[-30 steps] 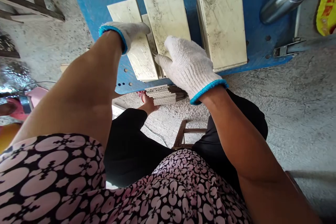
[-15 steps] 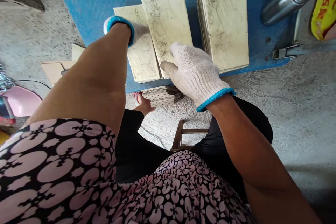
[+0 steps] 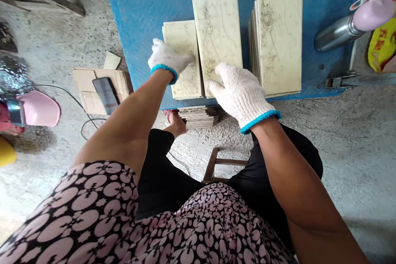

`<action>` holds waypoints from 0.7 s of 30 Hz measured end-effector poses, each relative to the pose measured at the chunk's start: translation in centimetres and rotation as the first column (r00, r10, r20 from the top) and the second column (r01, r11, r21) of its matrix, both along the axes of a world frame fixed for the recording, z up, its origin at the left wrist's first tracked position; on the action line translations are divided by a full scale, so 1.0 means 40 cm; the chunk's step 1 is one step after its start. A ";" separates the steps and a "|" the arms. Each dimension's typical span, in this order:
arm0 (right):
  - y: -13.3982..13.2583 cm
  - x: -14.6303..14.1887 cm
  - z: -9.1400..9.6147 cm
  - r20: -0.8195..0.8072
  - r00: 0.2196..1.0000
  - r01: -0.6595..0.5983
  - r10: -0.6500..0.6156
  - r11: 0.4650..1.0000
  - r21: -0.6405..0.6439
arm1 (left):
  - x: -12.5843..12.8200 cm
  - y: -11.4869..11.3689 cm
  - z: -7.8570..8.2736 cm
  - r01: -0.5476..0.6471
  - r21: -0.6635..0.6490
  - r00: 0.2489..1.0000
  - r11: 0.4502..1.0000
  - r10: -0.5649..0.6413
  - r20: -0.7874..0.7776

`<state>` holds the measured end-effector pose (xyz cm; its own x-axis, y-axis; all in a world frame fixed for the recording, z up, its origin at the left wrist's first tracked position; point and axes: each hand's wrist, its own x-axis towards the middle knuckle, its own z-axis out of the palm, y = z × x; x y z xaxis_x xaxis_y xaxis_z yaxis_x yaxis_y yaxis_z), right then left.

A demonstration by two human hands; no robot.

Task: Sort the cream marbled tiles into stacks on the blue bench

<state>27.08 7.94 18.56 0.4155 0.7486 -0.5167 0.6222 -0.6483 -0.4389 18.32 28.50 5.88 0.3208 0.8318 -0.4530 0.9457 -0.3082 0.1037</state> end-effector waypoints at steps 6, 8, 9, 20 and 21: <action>0.000 -0.001 0.004 0.000 1.000 0.018 -0.018 1.000 0.015 | -0.125 -0.069 -0.002 -0.056 0.011 0.997 0.998 0.057 -0.051; 0.002 -0.005 0.004 0.008 1.000 0.015 -0.015 1.000 0.014 | -0.130 -0.101 -0.004 -0.104 -0.069 0.994 0.992 0.103 -0.027; 0.003 -0.007 0.003 0.009 1.000 0.009 -0.009 1.000 0.021 | -0.125 -0.117 -0.004 -0.115 -0.081 0.993 0.990 0.115 -0.004; 0.006 -0.013 -0.003 0.005 1.000 -0.013 0.012 0.998 0.067 | -0.019 -0.133 -0.013 -0.244 -0.114 0.964 0.963 0.253 0.077; 0.006 -0.012 -0.004 0.006 1.000 -0.015 0.015 0.997 0.072 | -0.017 -0.130 -0.017 -0.250 -0.112 0.963 0.962 0.259 0.073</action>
<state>26.59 8.18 18.42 0.4064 0.7899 -0.4593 0.6340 -0.6057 -0.4808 17.65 23.30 5.21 0.1461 0.8426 -0.5183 0.9775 -0.0426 0.2064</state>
